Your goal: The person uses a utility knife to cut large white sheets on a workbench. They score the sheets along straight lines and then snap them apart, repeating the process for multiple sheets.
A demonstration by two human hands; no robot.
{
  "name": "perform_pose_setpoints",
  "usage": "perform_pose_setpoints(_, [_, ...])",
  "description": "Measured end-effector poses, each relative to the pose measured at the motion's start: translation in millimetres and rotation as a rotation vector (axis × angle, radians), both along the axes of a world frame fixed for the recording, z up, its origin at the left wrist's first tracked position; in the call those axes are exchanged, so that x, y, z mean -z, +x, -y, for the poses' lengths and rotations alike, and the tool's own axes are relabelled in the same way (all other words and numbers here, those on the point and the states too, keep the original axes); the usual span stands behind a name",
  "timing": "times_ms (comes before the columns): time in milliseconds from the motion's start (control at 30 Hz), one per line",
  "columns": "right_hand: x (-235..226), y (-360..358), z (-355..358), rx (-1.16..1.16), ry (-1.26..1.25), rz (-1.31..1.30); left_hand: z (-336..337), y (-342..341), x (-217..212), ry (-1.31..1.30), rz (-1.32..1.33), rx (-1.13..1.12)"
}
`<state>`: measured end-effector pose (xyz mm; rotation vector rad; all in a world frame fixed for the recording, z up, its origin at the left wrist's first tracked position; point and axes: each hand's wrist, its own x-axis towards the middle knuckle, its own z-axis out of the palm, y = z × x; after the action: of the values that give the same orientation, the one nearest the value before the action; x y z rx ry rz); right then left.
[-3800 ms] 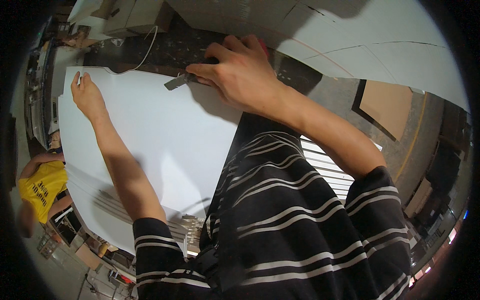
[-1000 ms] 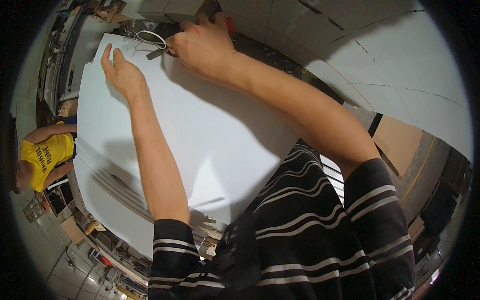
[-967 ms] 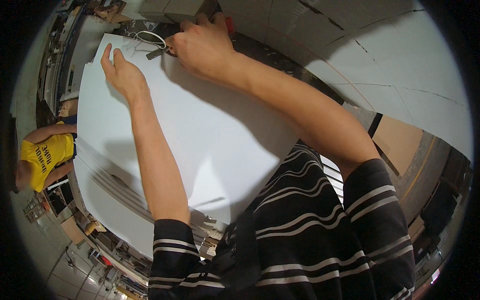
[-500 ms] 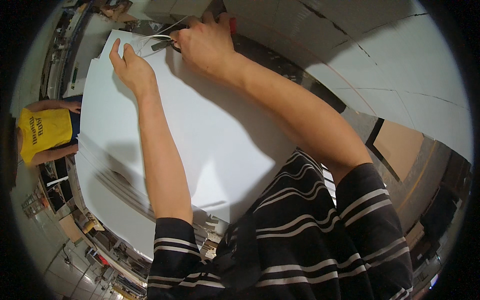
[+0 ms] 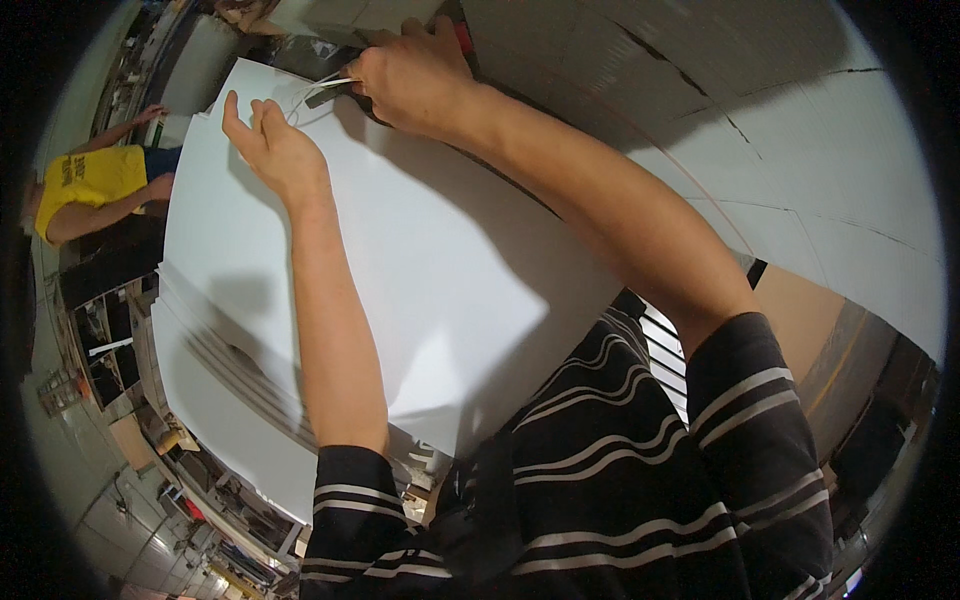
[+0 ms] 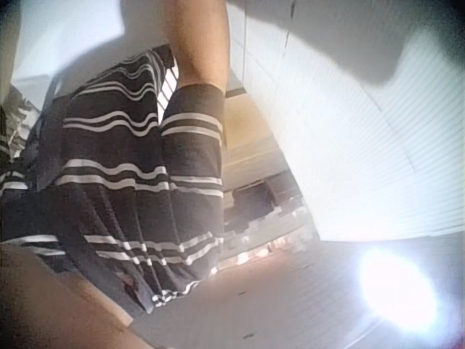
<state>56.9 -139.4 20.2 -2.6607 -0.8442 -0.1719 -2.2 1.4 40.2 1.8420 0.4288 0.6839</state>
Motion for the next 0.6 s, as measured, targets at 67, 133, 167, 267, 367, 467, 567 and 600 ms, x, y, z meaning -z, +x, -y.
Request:
perform_pose_setpoints(67, [0, 5, -5, 0.01, 0.018, 0.006, 0, 0, 1, -0.001, 0.007, -0.016])
perform_pose_setpoints(133, [1, 11, -11, 0.012, 0.046, 0.012, 1, 1, 2, -0.004, 0.022, -0.031])
perform_pose_setpoints(167, [2, 14, -15, 0.008, 0.065, 0.016, 2, 1, 2, -0.009, 0.03, -0.043])
perform_pose_setpoints(267, [4, 22, -27, 0.001, 0.088, 0.021, 3, 1, 3, -0.015, 0.035, -0.051])
perform_pose_setpoints(367, [4, 30, -35, -0.007, 0.076, 0.002, 3, 1, 5, 0.003, 0.04, -0.049])
perform_pose_setpoints(467, [3, 38, -44, -0.013, 0.048, -0.029, 1, 1, 8, 0.019, 0.046, -0.044])
perform_pose_setpoints(567, [2, 48, -56, -0.01, -0.006, -0.004, 0, 3, 10, 0.037, 0.067, -0.03])
perform_pose_setpoints(600, [2, 51, -61, -0.007, -0.026, 0.013, -1, 3, 10, 0.045, 0.076, -0.024])
